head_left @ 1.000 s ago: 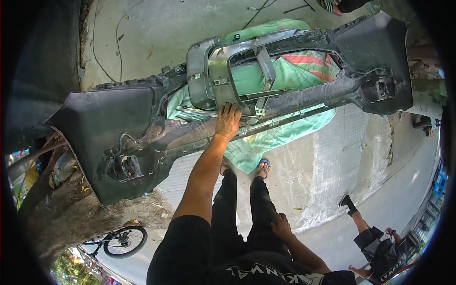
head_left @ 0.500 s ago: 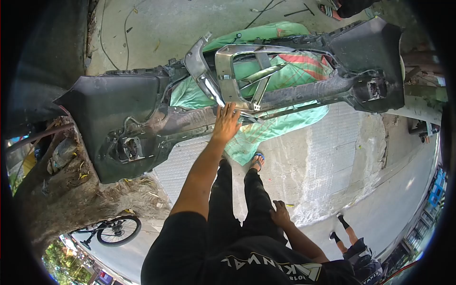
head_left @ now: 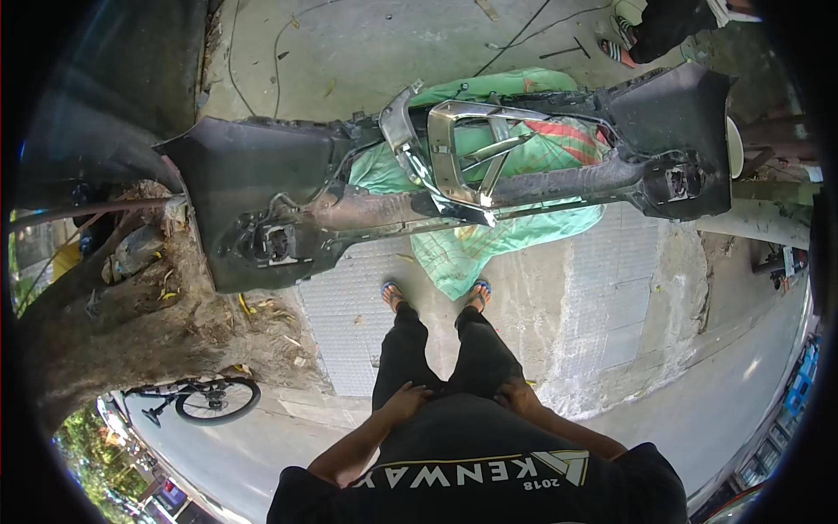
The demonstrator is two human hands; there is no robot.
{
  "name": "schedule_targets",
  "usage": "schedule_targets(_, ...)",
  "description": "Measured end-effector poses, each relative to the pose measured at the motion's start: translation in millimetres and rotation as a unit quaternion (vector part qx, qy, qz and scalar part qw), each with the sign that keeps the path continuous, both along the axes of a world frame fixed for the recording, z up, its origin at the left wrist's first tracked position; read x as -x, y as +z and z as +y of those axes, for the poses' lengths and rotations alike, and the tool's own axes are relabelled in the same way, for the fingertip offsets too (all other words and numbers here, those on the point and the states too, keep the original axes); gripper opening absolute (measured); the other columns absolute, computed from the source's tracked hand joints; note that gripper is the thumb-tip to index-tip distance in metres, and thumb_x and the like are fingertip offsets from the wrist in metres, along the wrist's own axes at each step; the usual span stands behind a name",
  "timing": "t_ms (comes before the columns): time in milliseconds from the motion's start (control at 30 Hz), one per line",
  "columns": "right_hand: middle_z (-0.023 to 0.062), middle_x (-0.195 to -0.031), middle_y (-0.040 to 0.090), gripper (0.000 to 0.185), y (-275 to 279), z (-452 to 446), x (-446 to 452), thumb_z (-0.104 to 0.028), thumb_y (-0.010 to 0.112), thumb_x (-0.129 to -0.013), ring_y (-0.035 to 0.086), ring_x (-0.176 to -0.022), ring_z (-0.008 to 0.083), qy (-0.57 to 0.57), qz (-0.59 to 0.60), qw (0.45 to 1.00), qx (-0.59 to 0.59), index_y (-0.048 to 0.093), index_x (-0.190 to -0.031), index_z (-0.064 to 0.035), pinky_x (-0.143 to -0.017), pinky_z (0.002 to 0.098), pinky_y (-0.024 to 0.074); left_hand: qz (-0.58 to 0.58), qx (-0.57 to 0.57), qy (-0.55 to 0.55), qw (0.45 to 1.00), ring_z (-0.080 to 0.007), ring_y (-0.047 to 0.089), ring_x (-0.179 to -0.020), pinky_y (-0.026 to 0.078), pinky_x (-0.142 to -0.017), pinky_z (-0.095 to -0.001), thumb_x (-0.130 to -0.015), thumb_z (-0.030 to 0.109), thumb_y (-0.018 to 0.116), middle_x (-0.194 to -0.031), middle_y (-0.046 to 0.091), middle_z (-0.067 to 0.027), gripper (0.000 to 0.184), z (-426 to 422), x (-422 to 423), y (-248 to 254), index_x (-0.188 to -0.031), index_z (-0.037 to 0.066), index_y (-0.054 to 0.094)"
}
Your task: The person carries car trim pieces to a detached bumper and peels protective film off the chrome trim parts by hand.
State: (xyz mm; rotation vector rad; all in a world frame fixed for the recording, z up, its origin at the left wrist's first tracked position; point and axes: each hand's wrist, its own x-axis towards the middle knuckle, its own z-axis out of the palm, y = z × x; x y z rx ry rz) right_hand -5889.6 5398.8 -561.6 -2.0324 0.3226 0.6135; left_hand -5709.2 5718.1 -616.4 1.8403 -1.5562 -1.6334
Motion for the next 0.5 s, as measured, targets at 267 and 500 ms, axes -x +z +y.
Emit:
schedule_targets(267,0.0217,-0.079,0.064,0.029,30,55,-88,-0.028,0.060,-0.091,0.062,-0.078,0.0416,-0.074,0.067,0.995,0.016,0.063,-0.081,-0.0010,-0.070,0.0465,0.0496,0.412,-0.084,0.496,0.760,-0.0130,0.062,-0.093,0.048,-0.086,-0.0285,-0.097,0.033,0.052,-0.106,0.067,-0.0058,0.040,27,-77,135,-0.118,0.000,0.063)
schedule_targets(500,0.0226,-0.072,0.064,0.047,96,162,-152,-0.043,0.056,-0.092,0.065,-0.069,0.0319,-0.166,0.265,0.946,-0.080,0.068,-0.078,0.0004,-0.065,0.0416,0.0490,0.353,-0.149,0.396,0.834,-0.0121,0.060,-0.082,0.047,-0.075,-0.0276,-0.096,0.038,0.054,-0.090,0.066,-0.0044,0.041,103,-177,77,-0.093,-0.001,0.067)
